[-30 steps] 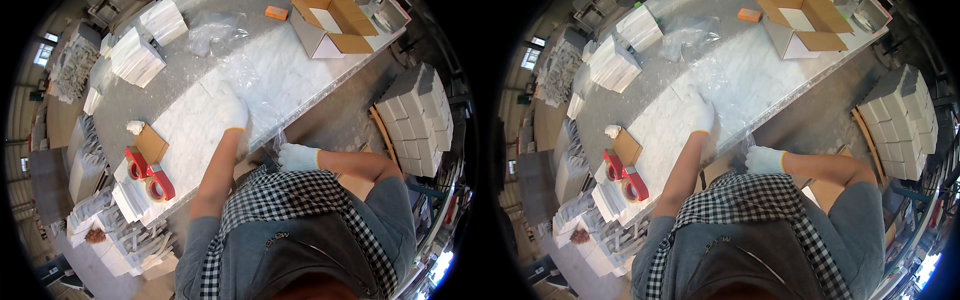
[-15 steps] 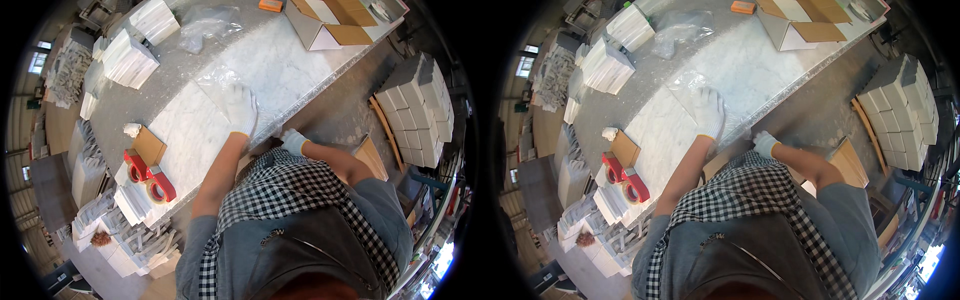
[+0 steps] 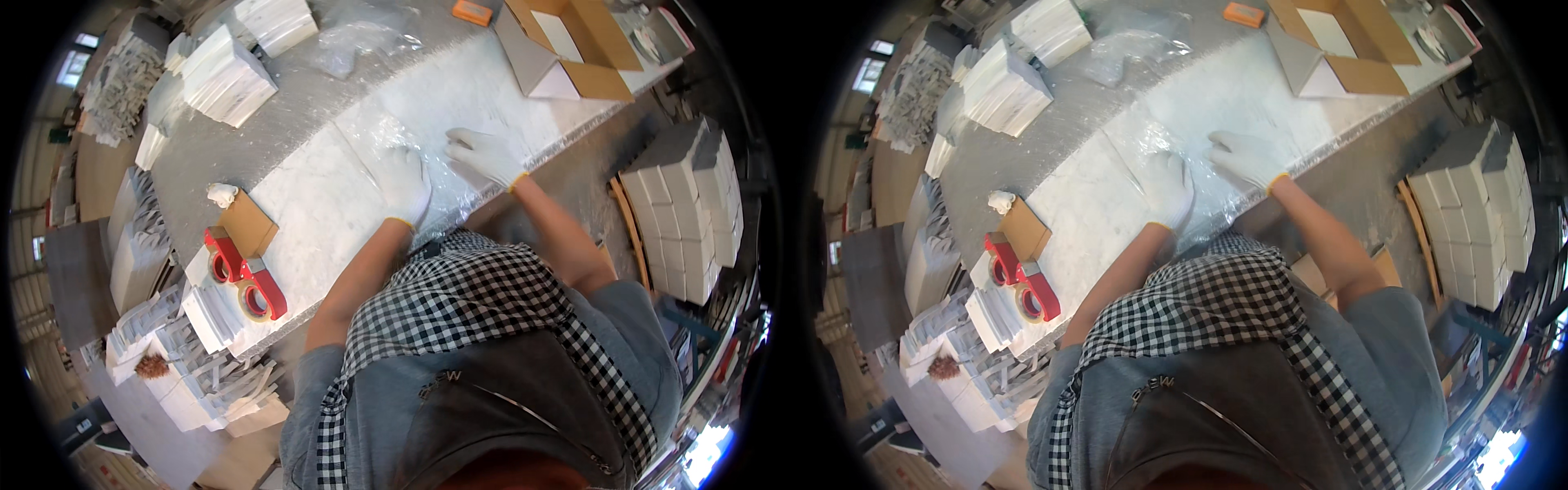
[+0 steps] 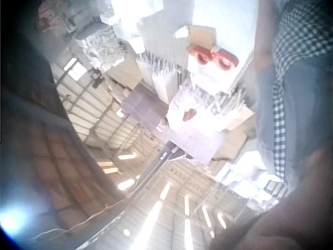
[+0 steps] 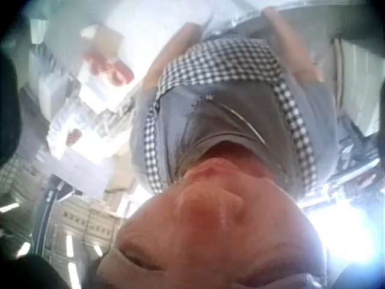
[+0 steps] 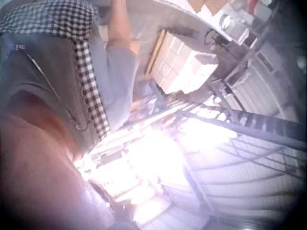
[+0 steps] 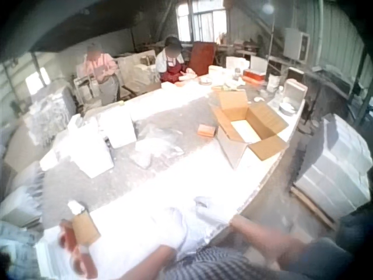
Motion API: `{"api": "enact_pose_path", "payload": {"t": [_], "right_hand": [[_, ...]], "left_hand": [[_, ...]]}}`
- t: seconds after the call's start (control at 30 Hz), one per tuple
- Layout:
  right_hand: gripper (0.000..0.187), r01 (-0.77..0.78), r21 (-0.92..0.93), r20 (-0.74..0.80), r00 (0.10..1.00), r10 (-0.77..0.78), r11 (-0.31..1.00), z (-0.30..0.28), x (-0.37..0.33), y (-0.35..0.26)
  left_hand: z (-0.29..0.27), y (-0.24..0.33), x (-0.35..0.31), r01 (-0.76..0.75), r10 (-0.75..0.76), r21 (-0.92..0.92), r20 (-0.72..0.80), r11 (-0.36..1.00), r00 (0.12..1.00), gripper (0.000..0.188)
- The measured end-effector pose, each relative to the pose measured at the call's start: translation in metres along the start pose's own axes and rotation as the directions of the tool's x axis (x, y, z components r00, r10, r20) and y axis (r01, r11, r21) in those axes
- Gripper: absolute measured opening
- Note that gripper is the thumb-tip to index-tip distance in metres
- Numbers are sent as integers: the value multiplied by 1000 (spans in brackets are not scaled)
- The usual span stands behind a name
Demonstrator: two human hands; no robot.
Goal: The person wraps stacks of white rectangular items in plastic wrap and places them into a cardboard box. The person repeats this process multiple times, handling the items and plastic wrap by hand.
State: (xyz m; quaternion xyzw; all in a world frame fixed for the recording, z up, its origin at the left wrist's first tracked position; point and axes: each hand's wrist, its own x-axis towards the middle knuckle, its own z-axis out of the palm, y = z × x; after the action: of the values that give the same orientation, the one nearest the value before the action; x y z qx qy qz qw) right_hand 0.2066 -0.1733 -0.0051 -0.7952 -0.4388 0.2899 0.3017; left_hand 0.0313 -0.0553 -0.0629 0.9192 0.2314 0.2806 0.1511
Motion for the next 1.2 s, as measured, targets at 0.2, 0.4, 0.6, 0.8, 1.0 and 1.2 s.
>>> {"api": "enact_pose_path", "payload": {"t": [0.2, 0.4, 0.6, 0.8, 1.0, 1.2], "right_hand": [[96, -38, 453, 56, 998, 13, 891, 75, 156, -7], [46, -212, 517, 270, 960, 78, 829, 59, 243, -70], [21, -43, 250, 490, 867, -88, 967, 32, 271, -75], [31, 344, 182, 326, 863, -386, 921, 33, 284, -61], [29, 494, -192, 252, 860, -444, 848, 34, 280, -57], [26, 485, -179, 201, 870, -451, 856, 39, 275, -58]], "left_hand": [[-10, 5, 5, -17, 17, 31, 1, 999, 1000, 16], [-9, 1, 3, 18, -18, 8, -8, 1000, 1000, 18], [-14, 5, 13, 11, -11, 0, 69, 1000, 998, 38], [-20, 2, 35, 142, -149, 56, 133, 988, 980, 65], [-22, -7, 54, 58, -86, 131, 221, 990, 971, 73], [-26, -26, 64, 106, -141, 143, 258, 984, 956, 72]]}}
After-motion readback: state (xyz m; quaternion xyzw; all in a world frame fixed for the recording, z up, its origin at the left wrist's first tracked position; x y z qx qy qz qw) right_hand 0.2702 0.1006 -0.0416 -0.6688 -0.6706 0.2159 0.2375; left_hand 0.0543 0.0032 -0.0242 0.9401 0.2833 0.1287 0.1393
